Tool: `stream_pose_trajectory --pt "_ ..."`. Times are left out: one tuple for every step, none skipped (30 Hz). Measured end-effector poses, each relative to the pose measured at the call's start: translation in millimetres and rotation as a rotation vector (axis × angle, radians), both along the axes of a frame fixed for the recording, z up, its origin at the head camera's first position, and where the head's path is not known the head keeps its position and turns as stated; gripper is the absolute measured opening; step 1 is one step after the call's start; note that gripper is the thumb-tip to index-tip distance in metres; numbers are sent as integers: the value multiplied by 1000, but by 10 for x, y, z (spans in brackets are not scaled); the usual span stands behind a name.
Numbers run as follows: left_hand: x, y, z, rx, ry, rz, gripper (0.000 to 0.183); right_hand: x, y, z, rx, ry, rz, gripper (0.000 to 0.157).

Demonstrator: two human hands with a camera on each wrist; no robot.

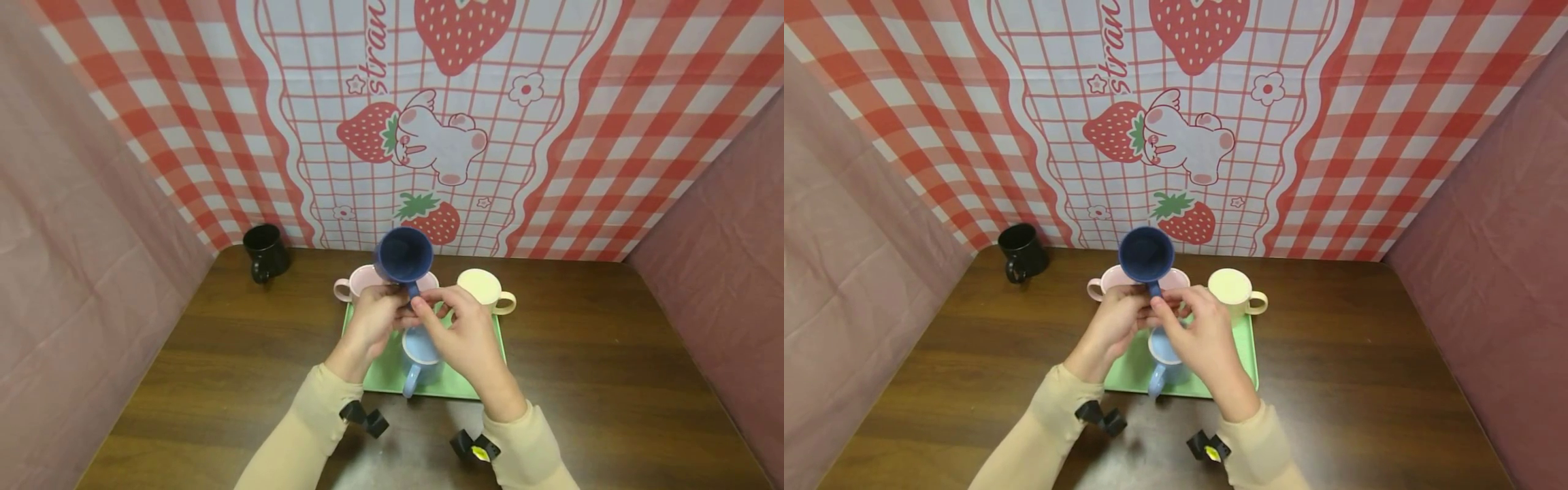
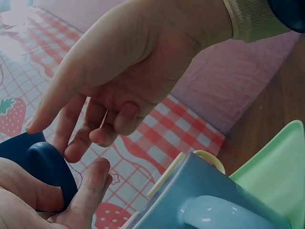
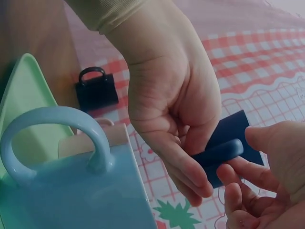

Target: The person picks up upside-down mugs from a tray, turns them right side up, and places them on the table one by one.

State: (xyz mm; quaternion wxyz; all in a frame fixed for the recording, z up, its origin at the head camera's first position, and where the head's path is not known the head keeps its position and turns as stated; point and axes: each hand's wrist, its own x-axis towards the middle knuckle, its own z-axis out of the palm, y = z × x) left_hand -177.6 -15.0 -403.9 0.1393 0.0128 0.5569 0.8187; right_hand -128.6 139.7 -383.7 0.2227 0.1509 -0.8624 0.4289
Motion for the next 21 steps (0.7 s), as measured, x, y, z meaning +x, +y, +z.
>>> stream_pose_trajectory --pt "1 4 -4 -2 1 1 26 4 -8 1 -1 -2 2 19" --pt "3 8 -7 -1 2 2 26 6 -14 0 -2 -2 3 18" --pt "5 13 -10 0 3 1 26 9 -20 0 -6 -2 3 18" --pt "7 18 -14 1 5 1 26 9 -24 -1 -9 0 5 17" --pt "10 23 -17 1 6 1 26 9 -29 -2 -14 1 8 16" --pt "13 30 -23 0 9 -2 26 10 -32 -2 -20 2 10 15" --pt "17 38 -27 -1 8 -6 26 9 -34 -4 -28 0 13 15" --pt "22 47 -31 -2 5 -10 26 8 -36 -4 -34 0 16 14" --pt "27 57 -37 -5 4 -14 26 8 -38 -4 -41 -4 21 13" --pt "35 66 -39 -10 5 -19 26 5 -39 -6 -47 -10 24 12" --pt "42 76 -42 -13 5 -24 26 0 -40 -8 -51 -13 27 12" --pt "51 85 -43 -15 5 -31 26 -2 -39 -9 -60 -23 34 12" --pt "58 94 -42 -14 7 -35 26 -5 -37 -10 -69 -34 41 12" --pt "68 102 -39 -13 9 -38 27 -7 -34 -10 -78 -45 51 12" --pt "75 108 -37 -11 12 -41 27 -9 -31 -9 -94 -60 61 12" --pt "84 113 -30 -10 18 -43 27 -11 -25 -9 -109 -75 70 13" --pt "88 117 -28 -8 17 -46 27 -11 -20 -7 -125 -92 81 13" --pt "93 121 -22 -5 19 -49 27 -9 -15 -3 -144 -111 90 13" --pt "95 124 -18 -4 18 -51 27 -11 -10 -1 -160 -129 98 14" --pt "98 126 -13 -4 14 -53 27 -12 -5 2 -177 -148 104 15" --pt "98 127 -12 -6 13 -54 27 -12 0 5 -197 -169 113 15"
